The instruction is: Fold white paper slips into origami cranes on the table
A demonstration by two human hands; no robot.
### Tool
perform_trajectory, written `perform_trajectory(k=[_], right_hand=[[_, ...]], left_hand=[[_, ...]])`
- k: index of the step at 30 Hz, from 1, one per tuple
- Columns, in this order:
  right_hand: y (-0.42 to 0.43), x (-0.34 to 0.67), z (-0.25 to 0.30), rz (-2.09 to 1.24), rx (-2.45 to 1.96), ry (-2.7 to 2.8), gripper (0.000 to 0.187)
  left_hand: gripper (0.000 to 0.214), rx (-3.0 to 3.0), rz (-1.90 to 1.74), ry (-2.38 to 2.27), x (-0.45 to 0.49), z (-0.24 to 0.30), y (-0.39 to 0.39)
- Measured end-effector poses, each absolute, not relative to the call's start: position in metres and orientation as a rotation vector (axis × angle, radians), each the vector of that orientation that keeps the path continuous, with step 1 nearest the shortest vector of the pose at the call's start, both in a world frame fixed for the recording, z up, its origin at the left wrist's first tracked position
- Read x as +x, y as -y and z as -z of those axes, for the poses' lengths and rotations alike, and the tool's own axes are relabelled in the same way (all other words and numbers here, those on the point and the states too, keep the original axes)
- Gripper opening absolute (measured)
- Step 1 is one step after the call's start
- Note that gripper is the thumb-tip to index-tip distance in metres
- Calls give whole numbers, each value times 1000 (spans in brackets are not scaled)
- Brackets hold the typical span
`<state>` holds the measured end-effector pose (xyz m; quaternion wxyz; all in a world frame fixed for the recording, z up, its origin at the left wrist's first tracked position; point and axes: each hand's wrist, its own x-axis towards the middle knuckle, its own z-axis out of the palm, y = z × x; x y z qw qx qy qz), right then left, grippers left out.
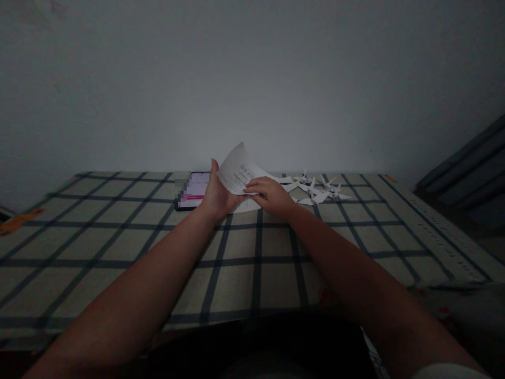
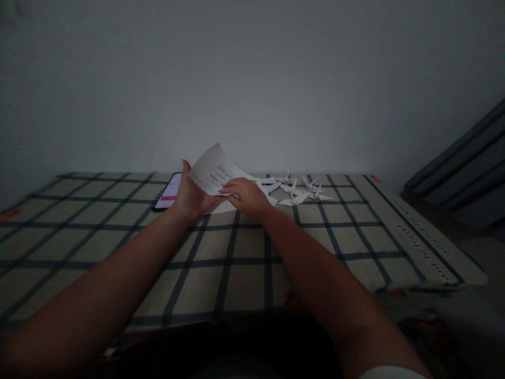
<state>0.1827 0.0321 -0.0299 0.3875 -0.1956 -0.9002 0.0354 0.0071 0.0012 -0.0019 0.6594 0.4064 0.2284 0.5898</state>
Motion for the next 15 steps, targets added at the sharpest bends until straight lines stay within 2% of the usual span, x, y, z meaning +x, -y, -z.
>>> perform_trajectory(k=[5,7,11,15], right_hand=[[-30,183,27,-165,-561,2199,26],[-27,182,25,-246,-613,2152,27],[-24,182,22,-483,-729,1996,30],[-27,181,24,-671,-784,1807,29]], left_hand=[[88,1088,-1365,-608,9,-1,4],[79,1151,-1340,-702,9,1,4],[49,1166,-1319,-774,11,15,-2],[42,1136,-1319,-825,13,26,-9]])
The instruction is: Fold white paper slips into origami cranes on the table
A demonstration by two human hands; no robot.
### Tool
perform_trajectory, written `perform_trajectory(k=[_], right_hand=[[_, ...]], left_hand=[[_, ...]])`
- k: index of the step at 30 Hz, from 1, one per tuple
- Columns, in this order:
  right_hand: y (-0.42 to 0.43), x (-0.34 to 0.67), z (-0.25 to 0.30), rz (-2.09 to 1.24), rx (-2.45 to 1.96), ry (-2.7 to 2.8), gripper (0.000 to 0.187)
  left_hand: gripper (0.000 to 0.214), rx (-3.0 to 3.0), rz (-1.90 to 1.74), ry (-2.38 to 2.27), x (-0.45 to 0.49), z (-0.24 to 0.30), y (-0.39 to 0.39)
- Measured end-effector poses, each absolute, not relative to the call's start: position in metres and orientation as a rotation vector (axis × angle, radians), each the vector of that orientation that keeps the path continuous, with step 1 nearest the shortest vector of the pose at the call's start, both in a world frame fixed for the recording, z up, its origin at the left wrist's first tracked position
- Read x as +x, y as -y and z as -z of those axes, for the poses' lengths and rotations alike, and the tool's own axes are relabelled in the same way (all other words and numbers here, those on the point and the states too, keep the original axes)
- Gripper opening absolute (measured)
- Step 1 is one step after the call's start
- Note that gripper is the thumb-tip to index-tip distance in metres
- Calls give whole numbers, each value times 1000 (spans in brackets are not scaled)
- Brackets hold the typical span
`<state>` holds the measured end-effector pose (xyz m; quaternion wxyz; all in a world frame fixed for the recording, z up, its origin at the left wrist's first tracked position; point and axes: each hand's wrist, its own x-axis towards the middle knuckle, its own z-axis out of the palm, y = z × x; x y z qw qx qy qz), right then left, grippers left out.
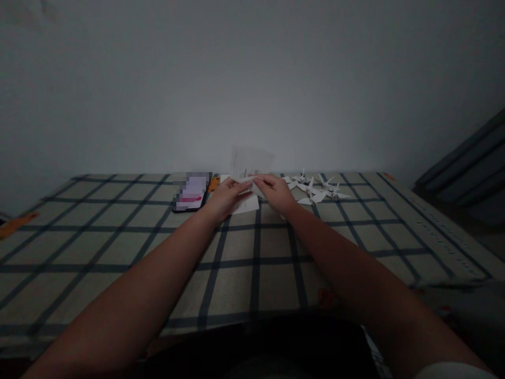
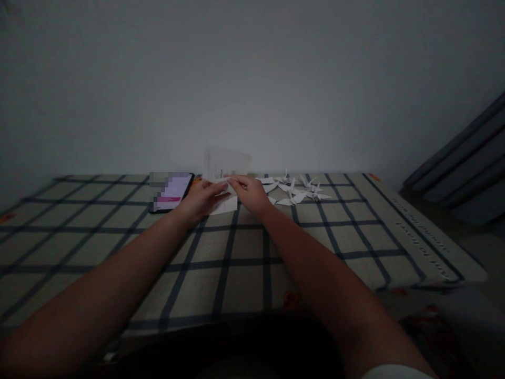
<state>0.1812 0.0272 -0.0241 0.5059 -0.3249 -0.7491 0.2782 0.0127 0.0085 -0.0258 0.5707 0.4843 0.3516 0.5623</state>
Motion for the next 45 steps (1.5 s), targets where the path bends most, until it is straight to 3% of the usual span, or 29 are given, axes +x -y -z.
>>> perform_trajectory(k=[9,13,17,22,29,45], right_hand=[[-37,181,27,-733,-855,1540,26],[-38,181,25,-817,-884,1449,33],[-34,180,25,-953,-890,1566,37],[-29,179,25,-887,-887,1703,34],[-29,183,24,-914,-903,1669,35],[-30,181,23,-979,-902,1625,25]], left_hand=[[37,981,-1441,-883,12,22,-9],[36,979,-1450,-902,12,23,-10],[39,1009,-1471,-939,12,24,-10],[41,992,-1487,-948,12,23,-10],[39,1072,-1346,-927,11,27,-9],[40,1087,-1413,-963,11,27,-8]])
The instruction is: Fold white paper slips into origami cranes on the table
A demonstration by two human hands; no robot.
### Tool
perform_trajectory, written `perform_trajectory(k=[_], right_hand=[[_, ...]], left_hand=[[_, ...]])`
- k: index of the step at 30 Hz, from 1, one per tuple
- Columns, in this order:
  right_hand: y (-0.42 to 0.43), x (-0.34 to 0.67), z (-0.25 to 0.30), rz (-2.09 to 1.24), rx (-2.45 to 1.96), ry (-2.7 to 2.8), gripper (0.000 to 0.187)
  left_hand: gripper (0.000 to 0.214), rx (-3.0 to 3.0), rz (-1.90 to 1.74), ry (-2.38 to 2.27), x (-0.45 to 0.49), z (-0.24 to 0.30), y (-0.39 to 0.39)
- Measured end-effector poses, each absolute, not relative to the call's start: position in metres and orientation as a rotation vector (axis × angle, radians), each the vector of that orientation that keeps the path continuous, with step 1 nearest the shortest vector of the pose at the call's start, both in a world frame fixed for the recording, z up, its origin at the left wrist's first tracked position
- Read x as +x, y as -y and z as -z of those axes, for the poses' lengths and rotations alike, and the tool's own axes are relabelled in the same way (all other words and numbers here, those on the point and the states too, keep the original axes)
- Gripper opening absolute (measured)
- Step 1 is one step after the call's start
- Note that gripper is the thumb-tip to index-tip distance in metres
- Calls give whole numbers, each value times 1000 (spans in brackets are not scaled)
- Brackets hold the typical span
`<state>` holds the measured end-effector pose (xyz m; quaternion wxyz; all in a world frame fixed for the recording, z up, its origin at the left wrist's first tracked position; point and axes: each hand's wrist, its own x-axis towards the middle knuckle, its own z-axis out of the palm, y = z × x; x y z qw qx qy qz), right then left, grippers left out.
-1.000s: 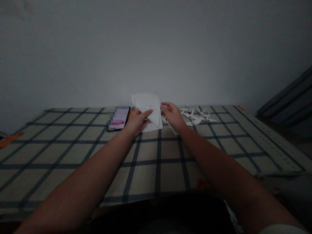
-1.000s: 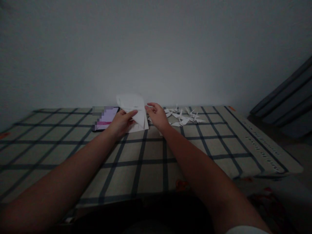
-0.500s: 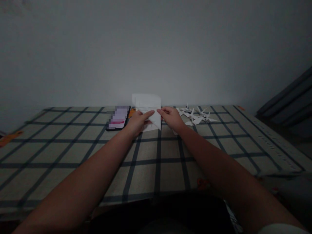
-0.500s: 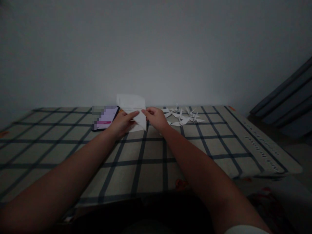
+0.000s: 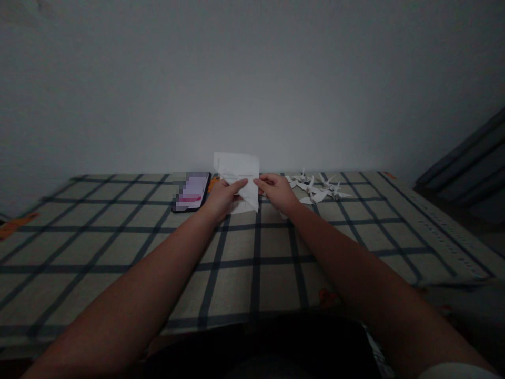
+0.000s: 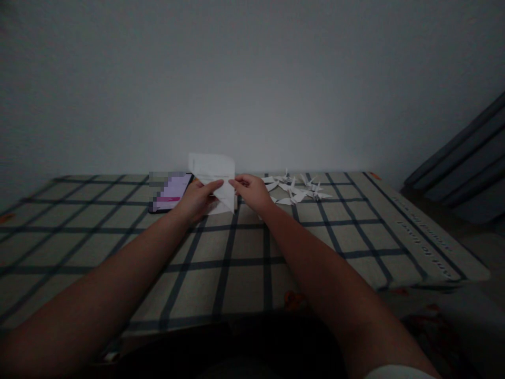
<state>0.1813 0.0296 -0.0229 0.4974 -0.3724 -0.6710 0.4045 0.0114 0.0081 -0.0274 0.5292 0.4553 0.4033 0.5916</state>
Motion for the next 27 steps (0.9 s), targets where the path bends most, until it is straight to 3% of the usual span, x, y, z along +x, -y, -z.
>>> perform_trajectory(k=[27], right_hand=[[-32,184,24,-964,-931,1685,22]], left_hand=[[43,1065,-1416,-975,11,30,-11]])
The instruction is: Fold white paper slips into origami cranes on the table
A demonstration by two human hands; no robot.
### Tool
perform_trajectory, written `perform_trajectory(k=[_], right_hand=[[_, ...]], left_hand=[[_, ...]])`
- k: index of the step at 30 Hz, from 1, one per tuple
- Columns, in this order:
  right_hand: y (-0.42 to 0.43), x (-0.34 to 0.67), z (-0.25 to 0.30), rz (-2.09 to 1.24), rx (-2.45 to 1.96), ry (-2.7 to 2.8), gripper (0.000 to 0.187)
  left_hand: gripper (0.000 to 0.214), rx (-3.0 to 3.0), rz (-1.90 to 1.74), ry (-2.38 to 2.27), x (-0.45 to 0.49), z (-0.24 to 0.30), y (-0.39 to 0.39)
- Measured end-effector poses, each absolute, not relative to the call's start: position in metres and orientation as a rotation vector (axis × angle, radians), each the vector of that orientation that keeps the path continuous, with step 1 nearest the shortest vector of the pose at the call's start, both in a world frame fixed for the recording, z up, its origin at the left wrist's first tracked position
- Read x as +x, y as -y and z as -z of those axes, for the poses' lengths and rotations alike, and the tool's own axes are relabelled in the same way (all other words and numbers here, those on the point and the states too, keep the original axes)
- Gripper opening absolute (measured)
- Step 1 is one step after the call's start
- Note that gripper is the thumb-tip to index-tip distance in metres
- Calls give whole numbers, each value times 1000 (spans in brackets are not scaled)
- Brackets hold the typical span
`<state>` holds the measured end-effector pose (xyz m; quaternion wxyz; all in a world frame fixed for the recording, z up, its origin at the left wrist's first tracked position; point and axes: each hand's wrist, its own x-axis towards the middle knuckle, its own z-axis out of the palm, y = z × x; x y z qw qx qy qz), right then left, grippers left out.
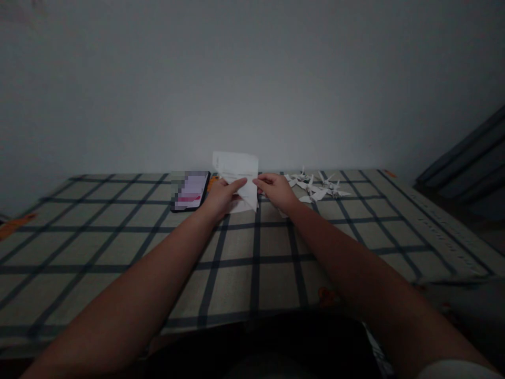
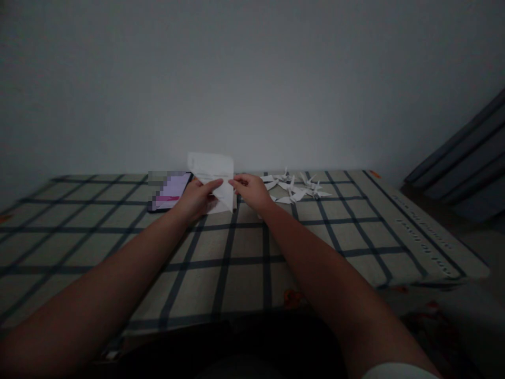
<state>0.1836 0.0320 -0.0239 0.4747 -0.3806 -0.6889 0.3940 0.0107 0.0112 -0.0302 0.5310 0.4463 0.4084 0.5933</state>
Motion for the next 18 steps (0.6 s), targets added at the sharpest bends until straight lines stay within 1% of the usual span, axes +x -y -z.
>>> perform_trajectory(k=[10,18], right_hand=[[-31,184,22,-973,-946,1683,19],[-30,184,21,-959,-953,1669,21]], left_hand=[[40,1042,-1442,-989,13,26,-9],[41,1049,-1429,-956,13,28,-10]])
